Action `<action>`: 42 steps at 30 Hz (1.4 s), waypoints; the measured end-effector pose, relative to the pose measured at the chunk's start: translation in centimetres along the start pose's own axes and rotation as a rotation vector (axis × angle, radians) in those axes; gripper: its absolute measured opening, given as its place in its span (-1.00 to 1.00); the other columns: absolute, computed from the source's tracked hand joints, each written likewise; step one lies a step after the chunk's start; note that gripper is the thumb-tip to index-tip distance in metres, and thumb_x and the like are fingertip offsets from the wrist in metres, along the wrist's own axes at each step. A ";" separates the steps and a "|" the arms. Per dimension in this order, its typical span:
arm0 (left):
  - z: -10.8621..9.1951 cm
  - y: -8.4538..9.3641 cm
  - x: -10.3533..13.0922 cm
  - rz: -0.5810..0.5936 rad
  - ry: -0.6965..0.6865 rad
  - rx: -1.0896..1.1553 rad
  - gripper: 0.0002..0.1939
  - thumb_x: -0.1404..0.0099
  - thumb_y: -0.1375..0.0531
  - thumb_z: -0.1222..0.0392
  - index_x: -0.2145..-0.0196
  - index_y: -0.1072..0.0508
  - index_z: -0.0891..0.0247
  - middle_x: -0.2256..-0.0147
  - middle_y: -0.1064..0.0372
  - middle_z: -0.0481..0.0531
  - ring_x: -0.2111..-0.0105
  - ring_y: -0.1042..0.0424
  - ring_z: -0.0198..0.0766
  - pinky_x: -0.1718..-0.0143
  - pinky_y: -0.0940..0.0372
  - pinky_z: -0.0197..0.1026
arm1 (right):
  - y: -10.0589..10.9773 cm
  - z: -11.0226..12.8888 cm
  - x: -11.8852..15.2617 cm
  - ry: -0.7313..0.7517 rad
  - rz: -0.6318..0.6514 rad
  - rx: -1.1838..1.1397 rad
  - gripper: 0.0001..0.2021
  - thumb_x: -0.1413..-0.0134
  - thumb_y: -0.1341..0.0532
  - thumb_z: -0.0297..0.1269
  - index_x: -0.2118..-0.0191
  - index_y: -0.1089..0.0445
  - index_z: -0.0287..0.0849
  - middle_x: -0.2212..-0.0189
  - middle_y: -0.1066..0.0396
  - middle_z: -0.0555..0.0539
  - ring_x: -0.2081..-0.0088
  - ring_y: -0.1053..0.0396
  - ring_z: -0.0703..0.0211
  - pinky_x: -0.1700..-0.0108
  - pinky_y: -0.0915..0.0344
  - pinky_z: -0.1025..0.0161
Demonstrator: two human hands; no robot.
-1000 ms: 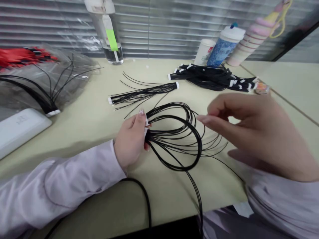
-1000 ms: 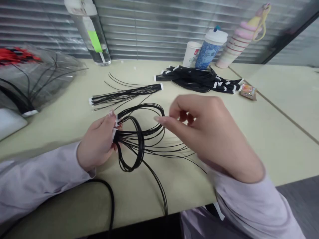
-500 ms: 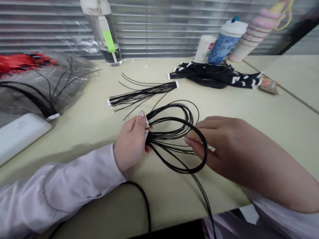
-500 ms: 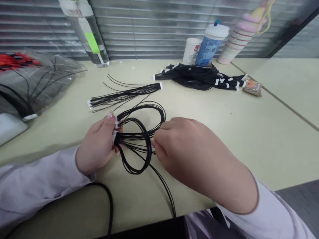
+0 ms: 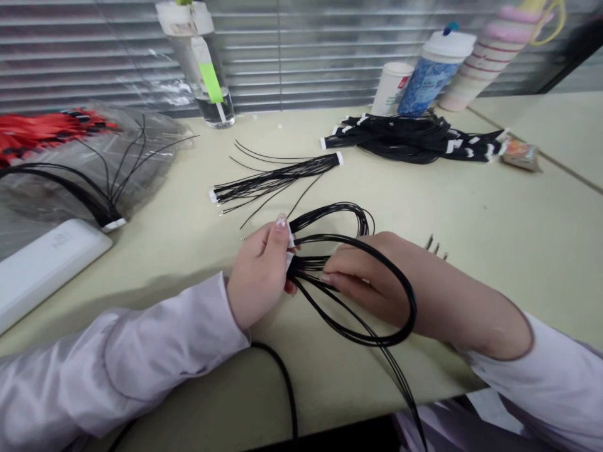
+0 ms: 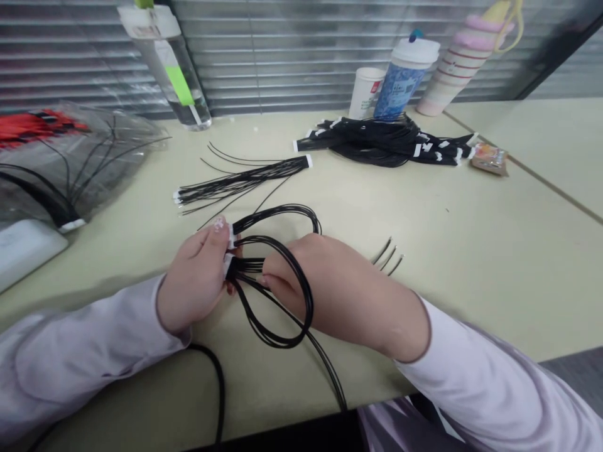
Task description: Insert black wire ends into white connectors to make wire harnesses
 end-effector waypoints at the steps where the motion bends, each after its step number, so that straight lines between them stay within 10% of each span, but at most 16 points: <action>1: 0.0 0.0 0.0 0.006 0.005 0.000 -0.57 -0.30 0.09 -0.08 0.58 -0.20 0.25 0.74 -0.06 -0.15 0.79 -0.14 -0.47 0.81 -0.09 -0.42 | 0.0 0.1 0.0 0.000 0.006 0.004 -0.73 -0.19 0.05 -0.28 0.44 -0.30 -0.19 0.54 -0.32 0.01 0.51 -0.16 0.34 0.44 0.02 0.31; 15: 0.0 -0.1 0.0 0.008 0.026 0.009 -0.58 -0.25 0.02 -0.13 0.57 -0.21 0.24 0.73 -0.04 -0.17 0.80 -0.14 -0.46 0.82 -0.14 -0.41 | 0.2 0.1 0.1 0.003 -0.047 0.131 -0.80 -0.11 0.01 -0.39 0.50 -0.25 -0.18 0.55 -0.29 0.02 0.52 -0.14 0.32 0.46 0.02 0.30; 20: 0.2 -0.2 0.0 0.006 0.028 0.059 -0.61 -0.25 0.00 -0.10 0.56 -0.21 0.24 0.74 -0.07 -0.18 0.83 -0.15 -0.46 0.85 -0.11 -0.41 | 3.1 -0.6 1.8 -0.280 -0.525 0.309 -0.83 -0.04 -0.13 -0.30 0.49 -0.41 -0.17 0.66 -0.31 -0.01 0.63 -0.15 0.31 0.50 -0.02 0.24; 26: 0.2 -0.2 0.2 0.010 0.045 0.041 -0.62 -0.23 -0.02 -0.10 0.56 -0.24 0.25 0.71 -0.10 -0.16 0.82 -0.15 -0.46 0.86 -0.11 -0.41 | 4.1 0.0 2.0 -0.343 -1.078 -0.502 -0.82 -0.10 -0.13 -0.35 0.19 -0.41 -0.13 0.24 -0.40 -0.06 0.24 -0.40 0.20 0.23 -0.30 0.22; 33: 0.6 0.0 0.3 0.060 -0.012 0.035 -0.57 -0.24 0.04 -0.16 0.58 -0.19 0.23 0.71 -0.09 -0.16 0.82 -0.11 -0.47 0.86 -0.10 -0.40 | 0.8 -0.8 0.5 -0.127 -0.498 -0.350 -0.86 -0.07 -0.13 -0.41 0.23 -0.36 -0.15 0.41 -0.43 0.05 0.40 -0.37 0.36 0.31 -0.28 0.37; 42: 0.8 0.0 0.3 0.077 0.009 0.061 -0.58 -0.22 0.02 -0.18 0.56 -0.21 0.23 0.69 -0.11 -0.15 0.82 -0.11 -0.47 0.87 -0.10 -0.39 | 1.7 -0.9 0.6 -0.074 -0.422 -0.216 -0.92 -0.04 -0.15 -0.40 0.46 -0.31 -0.17 0.54 -0.31 0.07 0.52 -0.19 0.39 0.49 -0.10 0.39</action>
Point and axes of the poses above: each hand's wrist, its own x-axis away from the middle knuckle, its own y-axis out of the back of the hand, z = x × y, the point moved 1 cm from there along -x, towards the middle knuckle
